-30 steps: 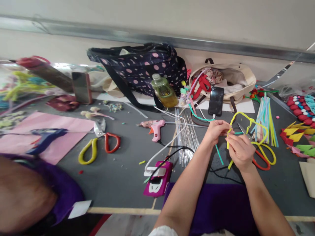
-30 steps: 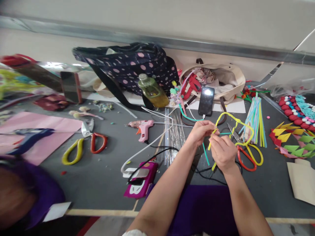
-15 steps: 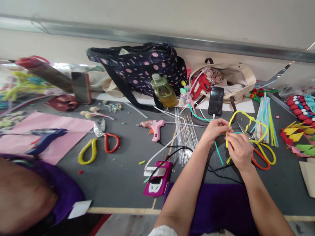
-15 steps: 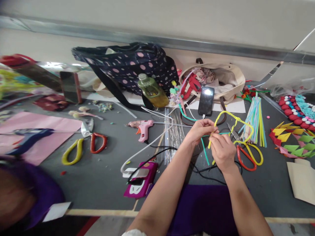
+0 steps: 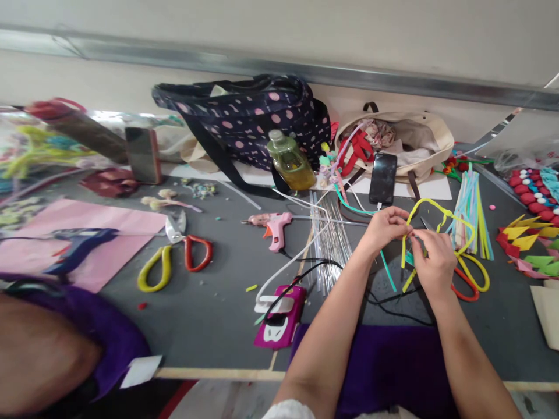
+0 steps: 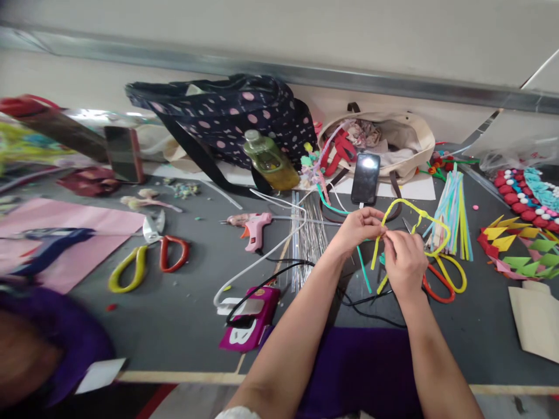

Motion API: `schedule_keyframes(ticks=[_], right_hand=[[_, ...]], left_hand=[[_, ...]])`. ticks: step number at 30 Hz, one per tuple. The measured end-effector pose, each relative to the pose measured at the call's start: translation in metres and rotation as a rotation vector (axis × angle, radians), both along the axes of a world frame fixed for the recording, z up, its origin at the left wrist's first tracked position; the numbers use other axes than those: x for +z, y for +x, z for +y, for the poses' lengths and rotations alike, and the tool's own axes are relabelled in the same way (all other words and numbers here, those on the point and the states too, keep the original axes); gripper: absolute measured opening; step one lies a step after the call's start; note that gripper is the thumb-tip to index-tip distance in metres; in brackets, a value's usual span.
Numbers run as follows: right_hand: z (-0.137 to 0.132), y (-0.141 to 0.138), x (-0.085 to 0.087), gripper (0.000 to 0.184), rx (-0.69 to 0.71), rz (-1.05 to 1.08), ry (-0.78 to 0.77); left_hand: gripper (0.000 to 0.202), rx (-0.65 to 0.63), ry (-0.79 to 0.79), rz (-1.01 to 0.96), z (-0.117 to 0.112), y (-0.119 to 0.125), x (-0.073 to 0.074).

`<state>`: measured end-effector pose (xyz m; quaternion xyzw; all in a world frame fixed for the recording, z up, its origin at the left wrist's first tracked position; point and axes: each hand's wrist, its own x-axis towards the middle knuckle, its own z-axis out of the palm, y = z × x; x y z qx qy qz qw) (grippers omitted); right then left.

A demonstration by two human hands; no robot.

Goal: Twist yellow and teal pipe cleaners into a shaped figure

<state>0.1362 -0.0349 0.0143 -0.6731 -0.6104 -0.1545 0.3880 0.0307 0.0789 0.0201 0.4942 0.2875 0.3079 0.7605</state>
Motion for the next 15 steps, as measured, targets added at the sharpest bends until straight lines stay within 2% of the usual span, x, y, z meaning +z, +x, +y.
schedule_keyframes(ticks=[7,15], right_hand=[[0.0006,0.0046,-0.0065,0.013,-0.090,-0.010,-0.074],[0.0005,0.0063,-0.0065,0.016,-0.067,0.070,-0.062]], left_hand=[[0.038,-0.066,0.081,-0.030,-0.0016,0.0008,-0.0009],[0.046,-0.117,0.226,-0.038,-0.0018,0.0006,-0.0006]])
